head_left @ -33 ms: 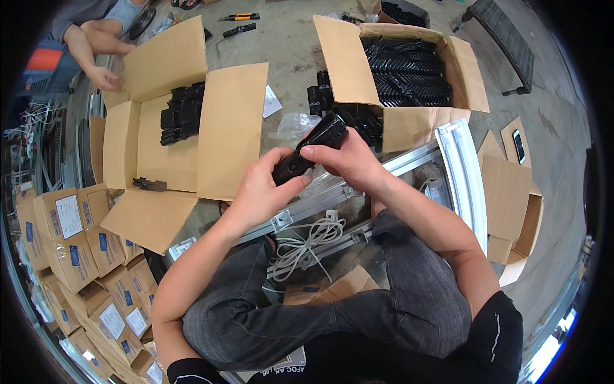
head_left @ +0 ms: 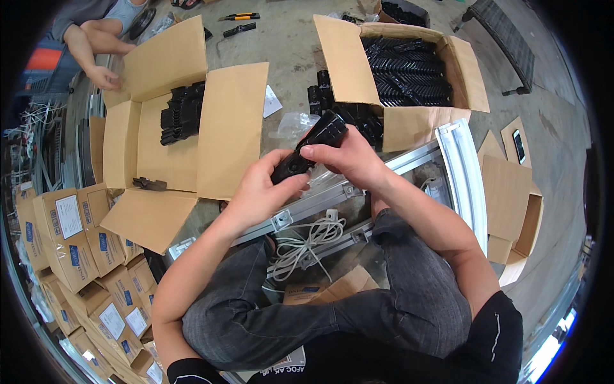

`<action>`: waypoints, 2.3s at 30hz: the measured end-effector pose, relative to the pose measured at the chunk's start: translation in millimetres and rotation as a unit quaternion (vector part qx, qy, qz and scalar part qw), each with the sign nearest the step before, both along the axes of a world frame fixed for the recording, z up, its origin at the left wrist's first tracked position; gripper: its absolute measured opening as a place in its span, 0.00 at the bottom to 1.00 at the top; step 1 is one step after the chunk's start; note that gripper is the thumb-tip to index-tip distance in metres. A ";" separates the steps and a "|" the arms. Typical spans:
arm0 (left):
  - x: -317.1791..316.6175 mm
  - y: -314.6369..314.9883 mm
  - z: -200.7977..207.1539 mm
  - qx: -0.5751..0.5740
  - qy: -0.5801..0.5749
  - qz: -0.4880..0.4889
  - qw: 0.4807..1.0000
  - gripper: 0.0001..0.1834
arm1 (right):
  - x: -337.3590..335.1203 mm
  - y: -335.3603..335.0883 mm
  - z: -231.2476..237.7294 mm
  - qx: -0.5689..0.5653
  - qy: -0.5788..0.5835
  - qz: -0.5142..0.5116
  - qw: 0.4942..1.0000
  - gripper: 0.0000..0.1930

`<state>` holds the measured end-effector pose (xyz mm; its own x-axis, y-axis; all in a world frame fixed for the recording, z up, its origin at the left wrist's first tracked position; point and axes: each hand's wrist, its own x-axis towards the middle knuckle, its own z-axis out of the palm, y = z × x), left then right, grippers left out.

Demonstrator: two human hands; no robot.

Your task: The person sits on the floor and takes small black plastic components and metal pins from cardboard boxes to assemble them by hand.

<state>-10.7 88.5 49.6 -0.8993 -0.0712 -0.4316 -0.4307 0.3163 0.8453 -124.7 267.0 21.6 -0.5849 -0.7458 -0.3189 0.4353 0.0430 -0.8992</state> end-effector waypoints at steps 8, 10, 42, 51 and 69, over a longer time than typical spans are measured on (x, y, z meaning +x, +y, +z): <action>8.2 -23.9 12.1 0.333 -0.095 0.040 0.937 0.22 | -26.4 -14.9 -0.3 -0.050 0.062 0.128 0.989 0.15; 9.5 -28.2 10.8 0.363 -0.080 0.056 0.927 0.22 | -30.2 -20.1 -3.3 -0.057 0.052 0.132 0.988 0.16; 16.5 -33.4 12.1 0.481 0.039 0.177 0.858 0.17 | 22.7 -99.4 -194.0 0.292 0.500 0.385 0.719 0.10; 22.2 -33.5 2.8 0.466 0.021 0.205 0.860 0.18 | 37.9 -88.8 -229.5 0.271 0.562 0.405 0.669 0.09; 17.8 -31.6 -6.3 0.421 0.029 0.234 0.876 0.18 | -17.1 -44.5 -67.9 0.094 0.115 0.021 0.989 0.08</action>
<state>7.0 56.9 43.3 -0.8784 -0.1169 -0.4634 -0.2957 -0.6288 0.7191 -141.8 222.5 -46.3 -0.6279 -0.7110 -0.3166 0.2155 0.2320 -0.9485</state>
